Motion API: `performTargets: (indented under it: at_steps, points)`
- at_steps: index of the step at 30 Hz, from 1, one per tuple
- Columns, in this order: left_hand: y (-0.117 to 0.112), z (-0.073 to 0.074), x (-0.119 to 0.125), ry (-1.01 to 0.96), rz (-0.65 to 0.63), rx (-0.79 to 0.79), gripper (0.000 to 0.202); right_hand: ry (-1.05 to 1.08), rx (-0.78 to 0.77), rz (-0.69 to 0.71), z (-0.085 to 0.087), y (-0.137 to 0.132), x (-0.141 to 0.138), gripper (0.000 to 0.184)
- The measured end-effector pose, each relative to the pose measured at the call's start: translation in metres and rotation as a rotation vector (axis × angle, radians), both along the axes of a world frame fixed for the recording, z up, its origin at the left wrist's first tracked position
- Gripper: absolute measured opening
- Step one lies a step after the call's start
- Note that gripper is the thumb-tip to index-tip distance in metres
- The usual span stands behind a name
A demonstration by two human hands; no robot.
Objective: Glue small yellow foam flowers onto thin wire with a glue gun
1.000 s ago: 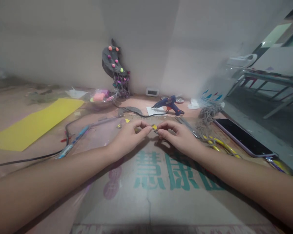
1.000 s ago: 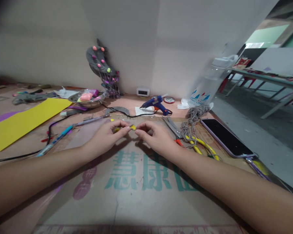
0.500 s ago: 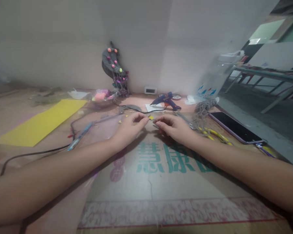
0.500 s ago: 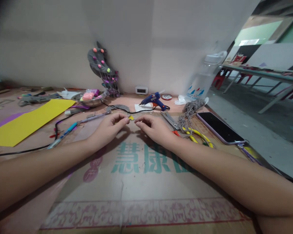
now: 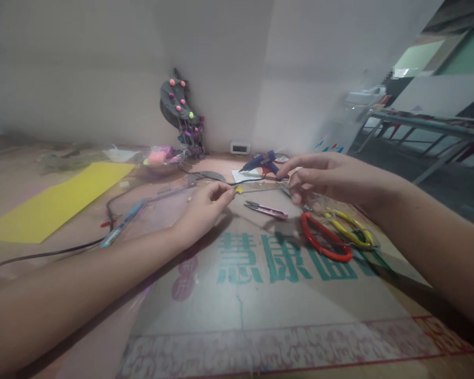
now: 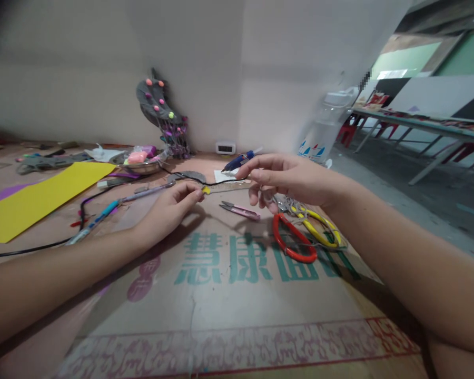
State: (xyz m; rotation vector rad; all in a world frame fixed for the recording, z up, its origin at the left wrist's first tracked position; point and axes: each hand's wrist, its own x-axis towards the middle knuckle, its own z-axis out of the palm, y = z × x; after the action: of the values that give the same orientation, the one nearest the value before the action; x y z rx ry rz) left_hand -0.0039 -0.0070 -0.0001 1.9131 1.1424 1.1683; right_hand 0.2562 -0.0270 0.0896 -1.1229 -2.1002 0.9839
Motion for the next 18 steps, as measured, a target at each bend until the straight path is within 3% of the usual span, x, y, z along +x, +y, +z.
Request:
performTargets:
  at_steps: [3, 7, 13, 18]
  points:
    - [-0.002, 0.001, 0.001, 0.015, -0.024, 0.002, 0.022, -0.123, 0.146, -0.087, -0.001, 0.001, -0.003, 0.02]
    - [-0.005, 0.003, 0.003, 0.027, -0.079, -0.048, 0.022, -0.133, 0.359, -0.218, -0.02, 0.005, -0.019, 0.021]
    - [-0.008, 0.007, 0.004, 0.105, -0.123, -0.02, 0.022, -0.07, 0.313, -0.215, -0.062, 0.002, -0.045, 0.023]
    - [-0.009, 0.007, 0.004, 0.131, -0.143, -0.026, 0.023, 0.054, 0.118, -0.168, -0.079, 0.003, -0.051, 0.027]
